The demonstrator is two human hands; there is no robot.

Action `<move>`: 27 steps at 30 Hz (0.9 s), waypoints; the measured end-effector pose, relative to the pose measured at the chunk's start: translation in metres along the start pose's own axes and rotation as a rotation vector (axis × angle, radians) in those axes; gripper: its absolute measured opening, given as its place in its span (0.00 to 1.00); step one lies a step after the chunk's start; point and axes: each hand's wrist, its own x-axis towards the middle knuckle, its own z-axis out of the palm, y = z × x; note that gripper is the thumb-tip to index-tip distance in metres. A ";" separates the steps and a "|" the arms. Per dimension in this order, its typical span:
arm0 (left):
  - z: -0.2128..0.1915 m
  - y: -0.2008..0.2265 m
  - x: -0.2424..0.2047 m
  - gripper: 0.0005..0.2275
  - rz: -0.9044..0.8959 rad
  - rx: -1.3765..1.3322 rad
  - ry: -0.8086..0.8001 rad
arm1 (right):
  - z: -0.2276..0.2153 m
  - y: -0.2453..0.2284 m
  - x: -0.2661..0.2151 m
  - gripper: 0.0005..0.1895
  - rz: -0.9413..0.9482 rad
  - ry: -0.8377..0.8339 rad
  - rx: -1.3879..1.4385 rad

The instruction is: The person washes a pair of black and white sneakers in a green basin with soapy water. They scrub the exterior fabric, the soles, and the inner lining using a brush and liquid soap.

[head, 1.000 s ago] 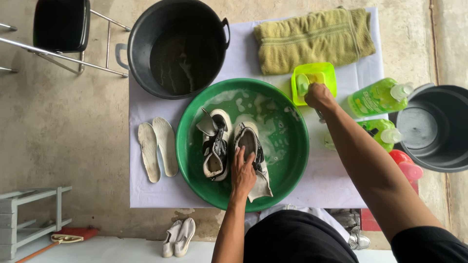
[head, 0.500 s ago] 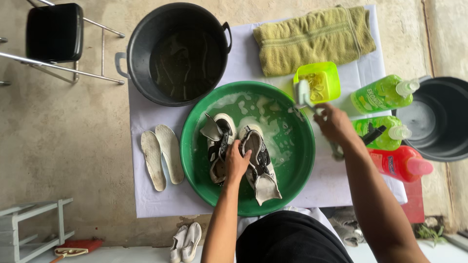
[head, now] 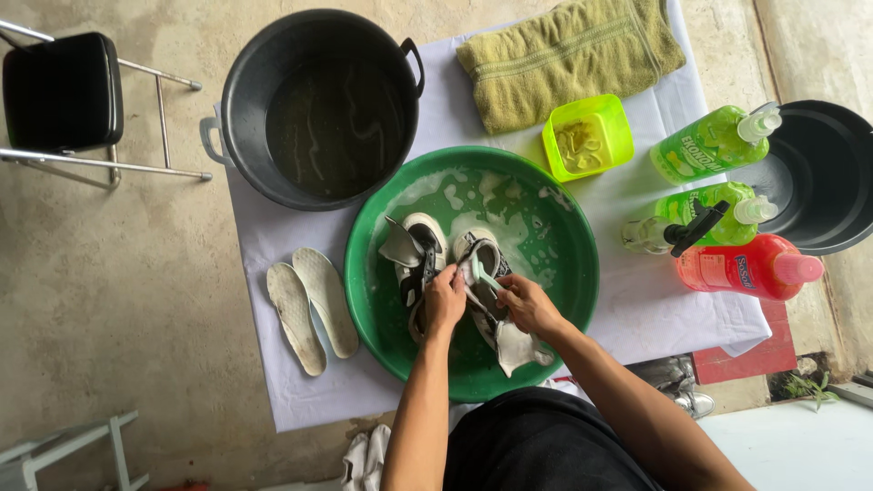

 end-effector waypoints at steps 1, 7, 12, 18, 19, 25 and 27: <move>0.000 -0.002 0.003 0.14 -0.003 -0.018 -0.010 | 0.002 -0.002 0.007 0.19 -0.014 0.044 0.018; 0.002 -0.008 0.006 0.13 0.012 -0.037 -0.051 | -0.002 0.004 -0.019 0.20 -0.122 0.028 -0.331; 0.006 -0.012 0.001 0.13 0.005 -0.049 -0.063 | -0.013 0.005 -0.019 0.21 -0.078 -0.017 -0.347; 0.011 -0.031 0.011 0.14 0.016 -0.139 -0.115 | 0.004 -0.003 -0.005 0.20 -0.018 0.058 -0.161; 0.010 -0.035 0.012 0.15 -0.010 -0.179 -0.160 | 0.004 -0.006 -0.014 0.20 0.015 0.068 -0.227; 0.007 -0.036 0.017 0.14 -0.118 -0.346 -0.272 | -0.036 -0.009 -0.048 0.19 -0.191 -0.173 -0.523; 0.012 -0.035 0.012 0.13 -0.100 -0.309 -0.233 | -0.033 -0.008 -0.035 0.18 -0.208 -0.142 -0.511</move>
